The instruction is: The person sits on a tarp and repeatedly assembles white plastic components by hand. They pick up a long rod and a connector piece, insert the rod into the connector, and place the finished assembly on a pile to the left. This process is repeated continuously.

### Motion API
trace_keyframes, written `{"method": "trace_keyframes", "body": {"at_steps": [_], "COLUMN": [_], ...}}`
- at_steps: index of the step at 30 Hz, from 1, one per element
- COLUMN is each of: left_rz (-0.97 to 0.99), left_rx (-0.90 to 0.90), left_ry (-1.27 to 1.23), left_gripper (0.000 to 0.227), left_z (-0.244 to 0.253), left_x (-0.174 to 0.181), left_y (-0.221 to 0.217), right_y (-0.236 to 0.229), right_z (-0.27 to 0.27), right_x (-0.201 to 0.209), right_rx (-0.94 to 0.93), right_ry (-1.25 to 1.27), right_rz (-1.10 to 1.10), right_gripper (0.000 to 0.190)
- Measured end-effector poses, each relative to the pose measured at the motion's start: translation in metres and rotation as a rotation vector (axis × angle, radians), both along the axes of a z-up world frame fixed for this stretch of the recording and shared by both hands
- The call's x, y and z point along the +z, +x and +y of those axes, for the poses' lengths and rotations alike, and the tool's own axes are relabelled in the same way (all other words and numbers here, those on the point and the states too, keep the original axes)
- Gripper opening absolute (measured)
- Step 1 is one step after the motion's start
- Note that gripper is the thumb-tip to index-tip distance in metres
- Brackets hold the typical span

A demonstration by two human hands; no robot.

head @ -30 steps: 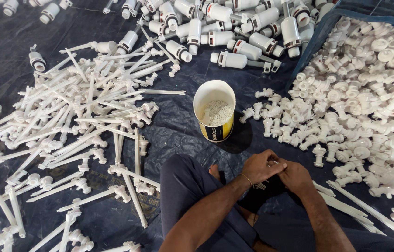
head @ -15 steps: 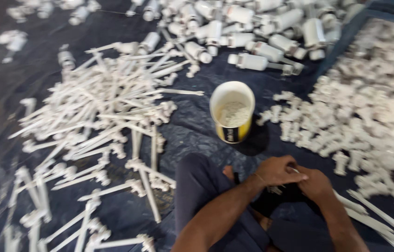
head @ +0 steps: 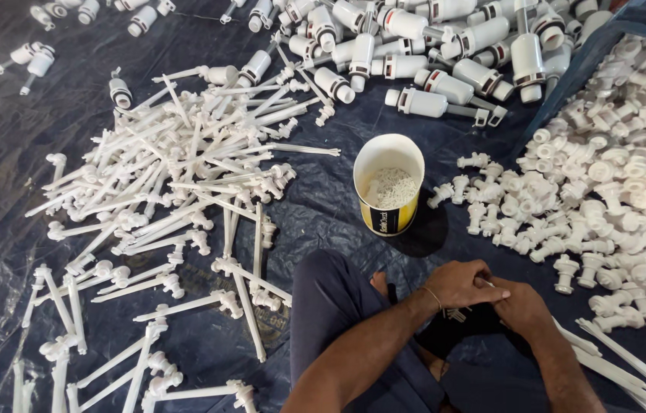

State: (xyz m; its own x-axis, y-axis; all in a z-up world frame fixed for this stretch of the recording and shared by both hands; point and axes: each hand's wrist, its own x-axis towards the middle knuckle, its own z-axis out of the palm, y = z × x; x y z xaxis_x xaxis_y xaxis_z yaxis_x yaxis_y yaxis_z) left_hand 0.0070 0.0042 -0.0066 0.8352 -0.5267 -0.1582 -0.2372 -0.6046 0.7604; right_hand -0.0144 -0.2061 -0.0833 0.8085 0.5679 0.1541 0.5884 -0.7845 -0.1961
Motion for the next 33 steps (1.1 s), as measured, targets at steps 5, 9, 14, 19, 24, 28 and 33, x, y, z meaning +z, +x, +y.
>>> {"method": "trace_keyframes", "body": {"at_steps": [5,9,14,19,24,28,33], "left_rz": [0.027,0.076,0.048,0.034,-0.015,-0.007,0.032], "left_rx": [-0.002,-0.033,-0.013,0.008,-0.004,-0.016,-0.005], "left_ry": [0.002,-0.005,0.009,-0.033,-0.054,-0.044,-0.051], "left_gripper": [0.091,0.094,0.092,0.088,0.083,0.083,0.084], "left_z": [0.000,-0.004,0.001,-0.002,0.002,0.001,-0.003], "left_x": [-0.001,-0.007,0.016,-0.002,0.006,0.003,-0.005], "left_y": [0.006,-0.009,0.001,-0.008,0.001,0.005,-0.010], "right_y": [0.013,-0.005,0.001,-0.029,-0.009,-0.005,-0.020], "right_z": [-0.003,-0.008,0.002,-0.001,0.010,0.016,0.017], "right_x": [-0.011,-0.021,0.003,-0.008,0.018,0.044,0.044], "right_rx": [0.083,0.068,-0.438,-0.321,-0.341,-0.380,-0.477], "right_ry": [-0.128,-0.196,0.298,0.356,0.361,0.364,0.383], "right_rz": [-0.155,-0.039,0.430,0.345,0.342,0.409,0.563], "right_gripper": [0.055,0.050,0.023,0.025,0.025,0.026,0.032]}}
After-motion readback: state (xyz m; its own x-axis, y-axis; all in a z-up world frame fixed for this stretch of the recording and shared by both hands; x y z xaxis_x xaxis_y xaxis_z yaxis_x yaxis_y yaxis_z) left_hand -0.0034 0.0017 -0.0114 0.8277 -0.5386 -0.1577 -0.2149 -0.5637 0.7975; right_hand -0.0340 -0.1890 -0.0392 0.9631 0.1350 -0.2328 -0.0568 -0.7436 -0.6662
